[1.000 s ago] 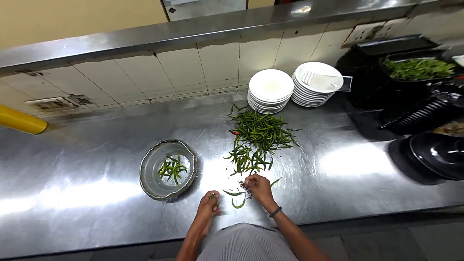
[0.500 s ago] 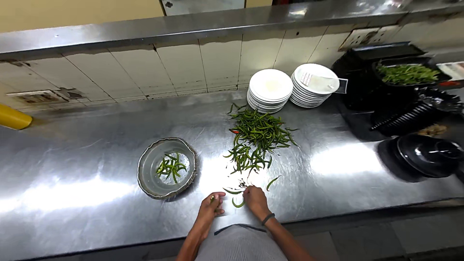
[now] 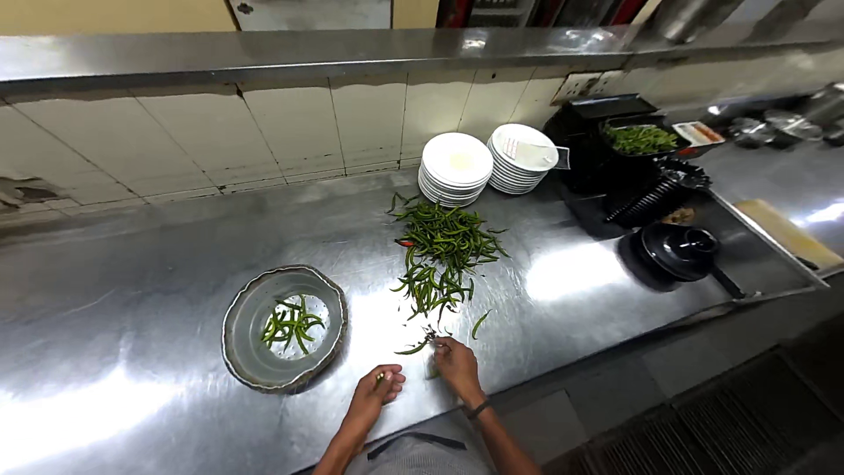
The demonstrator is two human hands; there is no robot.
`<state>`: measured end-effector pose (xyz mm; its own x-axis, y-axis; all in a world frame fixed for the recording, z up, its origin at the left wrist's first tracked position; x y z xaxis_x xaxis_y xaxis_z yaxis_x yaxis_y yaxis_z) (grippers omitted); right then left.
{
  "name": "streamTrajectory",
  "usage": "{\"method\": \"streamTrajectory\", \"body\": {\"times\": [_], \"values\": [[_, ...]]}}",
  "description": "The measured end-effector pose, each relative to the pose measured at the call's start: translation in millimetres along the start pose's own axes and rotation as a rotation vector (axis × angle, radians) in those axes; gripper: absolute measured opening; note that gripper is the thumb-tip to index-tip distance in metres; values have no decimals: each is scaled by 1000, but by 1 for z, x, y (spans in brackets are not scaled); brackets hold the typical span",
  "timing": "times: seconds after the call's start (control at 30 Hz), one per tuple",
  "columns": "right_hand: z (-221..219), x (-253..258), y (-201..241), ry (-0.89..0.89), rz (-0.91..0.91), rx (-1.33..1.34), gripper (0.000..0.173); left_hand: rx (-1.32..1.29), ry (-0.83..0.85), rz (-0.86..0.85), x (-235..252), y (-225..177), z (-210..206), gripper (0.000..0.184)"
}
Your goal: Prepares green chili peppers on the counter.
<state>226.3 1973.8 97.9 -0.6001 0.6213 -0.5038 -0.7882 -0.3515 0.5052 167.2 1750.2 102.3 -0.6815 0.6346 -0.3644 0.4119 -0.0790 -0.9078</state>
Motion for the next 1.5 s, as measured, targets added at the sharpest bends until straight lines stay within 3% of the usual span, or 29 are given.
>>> {"method": "streamTrajectory", "body": {"times": [0.13,0.2,0.33,0.47,0.6,0.7,0.8,0.9,1.03,1.23,1.37,1.5], "values": [[2,-16,24,248,201,261,16,112,61,-154,25,-3,-11,34],[-3,-26,36,402,313,274,16,148,121,-105,34,-3,-24,34],[4,-15,45,340,333,70,17,0,114,150,34,-5,-43,33],[8,-12,46,371,464,-105,19,-2,71,142,36,8,-48,25],[2,-8,32,547,603,-255,17,175,244,149,29,26,-59,26],[4,-6,22,771,614,-96,16,135,326,85,15,22,-76,23],[14,-5,13,986,493,346,14,28,279,-19,11,11,-80,19],[17,11,4,830,417,431,14,-40,40,-82,10,7,-65,21],[15,44,0,501,456,-51,21,-83,-157,-59,11,16,-52,19],[12,48,34,333,585,-350,24,38,-261,-14,2,33,-51,15],[-9,48,44,313,774,-529,15,203,-337,-148,11,20,-51,20],[0,30,49,241,849,-564,13,427,-465,-297,18,-9,-53,25]]}}
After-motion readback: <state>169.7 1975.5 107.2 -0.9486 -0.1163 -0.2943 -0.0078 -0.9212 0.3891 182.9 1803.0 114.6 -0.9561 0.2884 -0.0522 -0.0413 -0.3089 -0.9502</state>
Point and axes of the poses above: each hand's wrist, its own x-axis towards the middle knuckle, its own z-axis out of the back of the hand, y = z × x, the point moved 7 cm from there along x, towards the middle knuckle, and after that the axes turned 10 degrees about -z, right-handed, at the moved point
